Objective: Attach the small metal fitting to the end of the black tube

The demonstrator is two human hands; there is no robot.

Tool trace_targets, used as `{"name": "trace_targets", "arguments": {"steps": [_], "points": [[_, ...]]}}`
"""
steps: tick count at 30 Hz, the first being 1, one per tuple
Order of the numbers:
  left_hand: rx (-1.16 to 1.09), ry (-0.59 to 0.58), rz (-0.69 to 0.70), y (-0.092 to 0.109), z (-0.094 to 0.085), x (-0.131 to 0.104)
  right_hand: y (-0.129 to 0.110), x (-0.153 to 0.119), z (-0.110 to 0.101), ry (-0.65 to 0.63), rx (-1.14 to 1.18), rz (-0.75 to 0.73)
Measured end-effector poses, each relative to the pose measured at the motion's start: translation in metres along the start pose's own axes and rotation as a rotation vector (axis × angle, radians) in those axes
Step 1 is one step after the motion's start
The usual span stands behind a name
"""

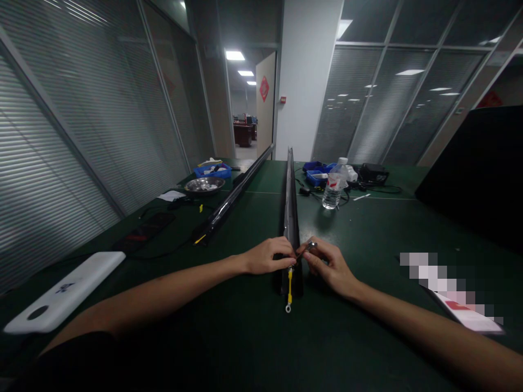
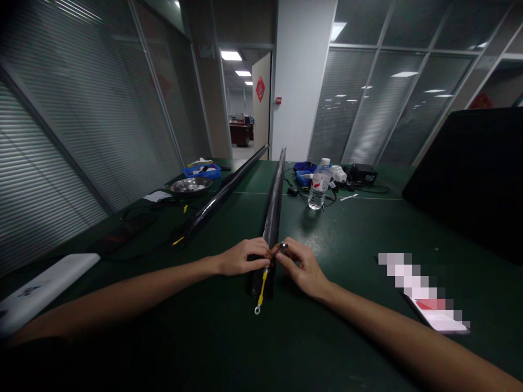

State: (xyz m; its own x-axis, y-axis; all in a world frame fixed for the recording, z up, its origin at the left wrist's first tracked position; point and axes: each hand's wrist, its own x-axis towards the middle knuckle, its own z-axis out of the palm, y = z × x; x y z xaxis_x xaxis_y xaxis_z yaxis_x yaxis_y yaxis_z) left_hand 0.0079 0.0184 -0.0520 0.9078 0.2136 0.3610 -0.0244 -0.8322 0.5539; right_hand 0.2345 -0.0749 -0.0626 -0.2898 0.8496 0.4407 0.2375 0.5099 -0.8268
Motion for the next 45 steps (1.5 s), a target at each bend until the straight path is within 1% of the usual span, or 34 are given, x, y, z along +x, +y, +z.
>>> {"name": "trace_targets", "arguments": {"steps": [9, 17, 21, 28, 36, 40, 45], "points": [[0.015, -0.012, 0.017, -0.0055, 0.0025, 0.0000, 0.0012, 0.0005, 0.0018, 0.003, 0.000, 0.059], [-0.006, 0.007, 0.002, -0.0022, 0.0013, -0.0001, 0.0016, -0.0003, 0.0017, 0.036, 0.008, 0.028], [-0.009, 0.012, 0.002, -0.0018, 0.0017, -0.0003, 0.0039, 0.0000, 0.0018, 0.017, 0.015, 0.039], [0.008, 0.006, -0.005, -0.0026, 0.0019, 0.0001, -0.0001, 0.0004, 0.0022, 0.024, 0.001, 0.065], [-0.018, 0.010, -0.009, -0.0031, 0.0018, -0.0003, 0.0027, -0.0007, 0.0000, 0.021, -0.032, 0.003], [-0.014, 0.011, -0.001, -0.0030, 0.0022, -0.0002, 0.0040, 0.0002, 0.0008, 0.019, -0.016, 0.007], [-0.007, 0.003, 0.000, -0.0037, 0.0025, 0.0000, 0.0022, 0.0010, 0.0021, 0.016, 0.005, 0.057]]}}
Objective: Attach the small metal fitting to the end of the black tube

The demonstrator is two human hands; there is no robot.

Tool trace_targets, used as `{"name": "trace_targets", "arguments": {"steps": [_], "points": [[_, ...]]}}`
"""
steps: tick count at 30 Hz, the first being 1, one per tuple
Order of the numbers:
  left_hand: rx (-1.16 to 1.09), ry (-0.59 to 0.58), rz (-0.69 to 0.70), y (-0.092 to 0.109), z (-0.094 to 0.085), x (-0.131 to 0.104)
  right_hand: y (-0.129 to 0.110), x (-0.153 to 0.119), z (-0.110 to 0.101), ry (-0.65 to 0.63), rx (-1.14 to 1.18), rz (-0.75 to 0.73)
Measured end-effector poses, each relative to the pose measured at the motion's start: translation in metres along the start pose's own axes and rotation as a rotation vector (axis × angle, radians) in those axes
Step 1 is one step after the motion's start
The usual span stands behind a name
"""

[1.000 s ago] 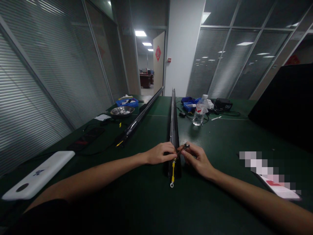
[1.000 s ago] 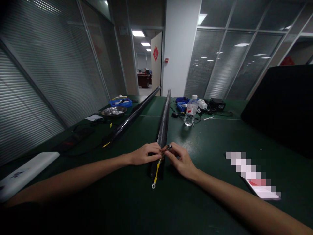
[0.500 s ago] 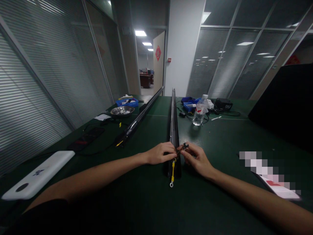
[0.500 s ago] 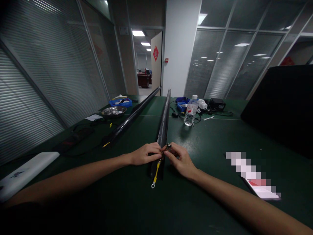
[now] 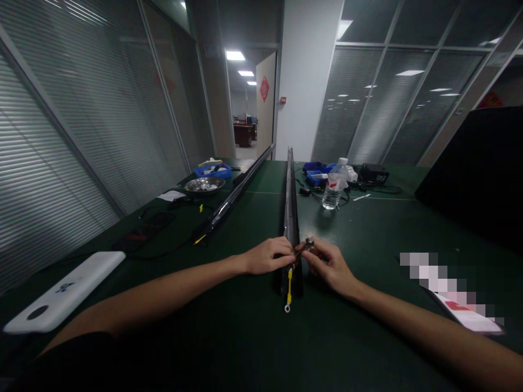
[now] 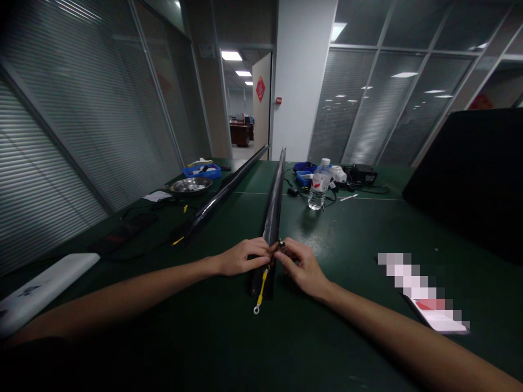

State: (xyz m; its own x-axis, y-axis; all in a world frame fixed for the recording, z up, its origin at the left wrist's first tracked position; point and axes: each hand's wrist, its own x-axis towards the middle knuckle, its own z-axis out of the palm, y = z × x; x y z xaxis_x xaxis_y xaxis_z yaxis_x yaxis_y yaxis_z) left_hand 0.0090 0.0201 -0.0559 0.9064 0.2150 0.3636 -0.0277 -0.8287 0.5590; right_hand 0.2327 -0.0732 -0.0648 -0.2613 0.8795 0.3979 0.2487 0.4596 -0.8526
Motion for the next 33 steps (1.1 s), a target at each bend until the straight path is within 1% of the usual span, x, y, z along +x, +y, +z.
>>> {"name": "trace_targets", "arguments": {"steps": [7, 15, 20, 26, 33], "points": [[0.007, -0.005, 0.023, -0.002, 0.000, 0.000, -0.002, 0.000, 0.000, 0.003, -0.007, 0.032], [-0.014, -0.001, 0.003, 0.003, -0.003, 0.000, -0.002, 0.001, 0.001, 0.022, 0.007, 0.025], [-0.025, 0.006, 0.010, 0.004, -0.003, 0.001, 0.002, 0.000, 0.000, 0.023, -0.026, 0.014], [-0.043, 0.016, -0.014, 0.008, -0.003, 0.001, 0.003, -0.001, 0.001, 0.101, -0.047, 0.019], [-0.039, 0.020, -0.001, 0.002, -0.001, 0.000, 0.000, -0.001, 0.001, 0.145, -0.049, 0.039]]}}
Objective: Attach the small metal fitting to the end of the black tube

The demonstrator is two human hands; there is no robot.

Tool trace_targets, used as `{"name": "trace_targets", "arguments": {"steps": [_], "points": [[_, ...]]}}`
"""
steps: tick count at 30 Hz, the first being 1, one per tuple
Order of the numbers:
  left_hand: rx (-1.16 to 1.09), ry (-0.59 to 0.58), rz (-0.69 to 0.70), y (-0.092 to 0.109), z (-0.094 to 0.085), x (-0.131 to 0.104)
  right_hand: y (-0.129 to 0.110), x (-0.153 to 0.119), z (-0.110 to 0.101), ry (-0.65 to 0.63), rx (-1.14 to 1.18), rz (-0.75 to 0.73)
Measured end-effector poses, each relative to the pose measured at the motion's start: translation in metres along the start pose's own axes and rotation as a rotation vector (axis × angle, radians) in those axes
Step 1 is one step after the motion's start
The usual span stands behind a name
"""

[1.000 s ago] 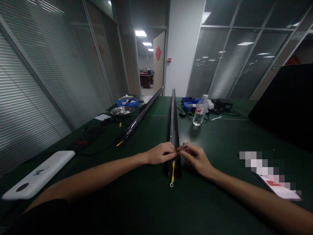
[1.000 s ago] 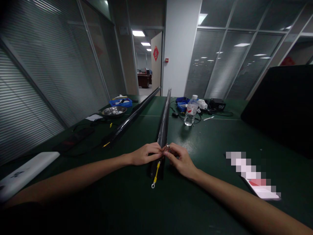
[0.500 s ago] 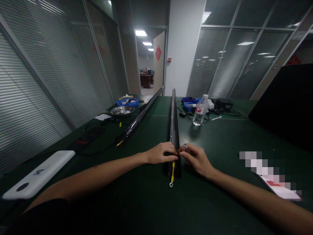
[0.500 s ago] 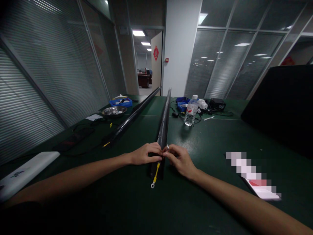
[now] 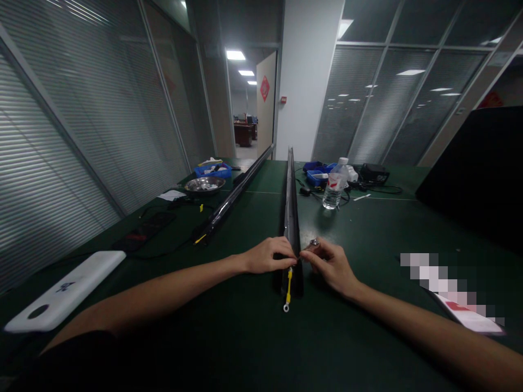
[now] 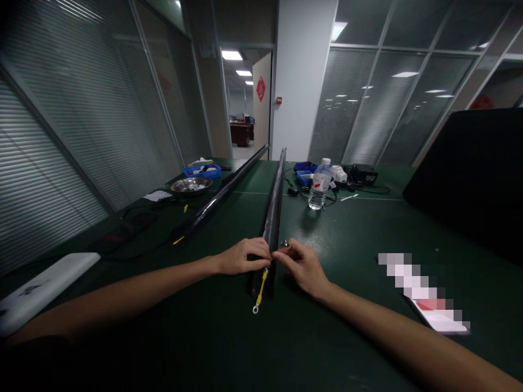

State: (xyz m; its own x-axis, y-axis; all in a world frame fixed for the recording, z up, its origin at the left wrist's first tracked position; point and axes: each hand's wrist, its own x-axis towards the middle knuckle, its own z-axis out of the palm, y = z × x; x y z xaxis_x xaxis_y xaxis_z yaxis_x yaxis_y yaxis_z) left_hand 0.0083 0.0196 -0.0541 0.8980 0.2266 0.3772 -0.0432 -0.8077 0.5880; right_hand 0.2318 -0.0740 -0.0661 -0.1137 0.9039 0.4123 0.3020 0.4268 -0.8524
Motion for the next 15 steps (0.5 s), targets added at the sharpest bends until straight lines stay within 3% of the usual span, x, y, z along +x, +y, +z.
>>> {"name": "trace_targets", "arguments": {"steps": [15], "points": [[-0.005, 0.027, -0.056, -0.0021, 0.0027, -0.0010, 0.0057, 0.0020, 0.0007, -0.097, 0.100, 0.068]]}}
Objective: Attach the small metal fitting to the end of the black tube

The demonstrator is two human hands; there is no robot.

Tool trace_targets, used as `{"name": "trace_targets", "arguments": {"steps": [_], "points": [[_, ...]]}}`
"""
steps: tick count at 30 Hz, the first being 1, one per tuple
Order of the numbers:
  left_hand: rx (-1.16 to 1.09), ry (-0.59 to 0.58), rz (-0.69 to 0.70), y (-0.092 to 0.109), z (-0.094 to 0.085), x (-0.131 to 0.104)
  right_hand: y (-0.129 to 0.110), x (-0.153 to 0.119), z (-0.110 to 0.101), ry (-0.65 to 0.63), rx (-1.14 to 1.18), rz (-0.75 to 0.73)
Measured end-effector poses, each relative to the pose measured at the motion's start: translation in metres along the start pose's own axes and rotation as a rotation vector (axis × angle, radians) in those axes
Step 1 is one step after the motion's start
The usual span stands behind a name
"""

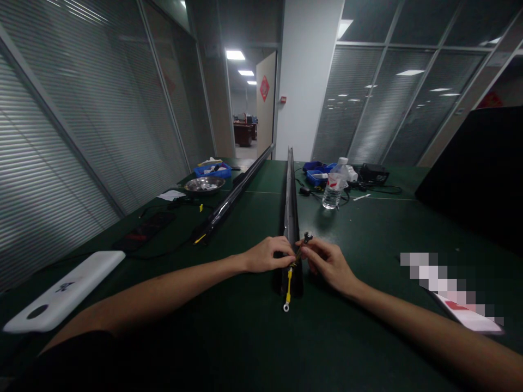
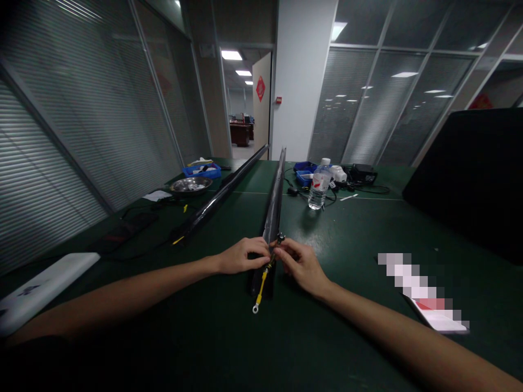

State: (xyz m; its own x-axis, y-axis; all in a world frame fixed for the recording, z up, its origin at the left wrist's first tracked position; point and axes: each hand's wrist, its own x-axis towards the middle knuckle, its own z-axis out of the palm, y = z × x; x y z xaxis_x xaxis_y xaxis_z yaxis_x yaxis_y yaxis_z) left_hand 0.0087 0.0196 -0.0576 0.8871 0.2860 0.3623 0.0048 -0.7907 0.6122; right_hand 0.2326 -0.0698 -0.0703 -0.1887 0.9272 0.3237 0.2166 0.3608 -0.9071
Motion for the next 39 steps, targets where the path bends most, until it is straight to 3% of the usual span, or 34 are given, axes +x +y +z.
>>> {"name": "trace_targets", "arguments": {"steps": [14, 20, 29, 39], "points": [[0.013, -0.011, -0.016, 0.003, -0.001, 0.000, -0.004, -0.002, 0.000, 0.001, 0.060, 0.014], [-0.030, -0.018, -0.054, 0.004, -0.003, -0.001, -0.008, -0.002, 0.001, 0.056, 0.055, 0.010], [-0.026, -0.015, -0.006, 0.003, -0.004, 0.000, -0.006, -0.004, 0.001, 0.120, -0.023, 0.010], [-0.008, -0.017, -0.014, 0.001, -0.002, 0.000, -0.012, -0.004, 0.001, 0.030, 0.010, -0.012]]}}
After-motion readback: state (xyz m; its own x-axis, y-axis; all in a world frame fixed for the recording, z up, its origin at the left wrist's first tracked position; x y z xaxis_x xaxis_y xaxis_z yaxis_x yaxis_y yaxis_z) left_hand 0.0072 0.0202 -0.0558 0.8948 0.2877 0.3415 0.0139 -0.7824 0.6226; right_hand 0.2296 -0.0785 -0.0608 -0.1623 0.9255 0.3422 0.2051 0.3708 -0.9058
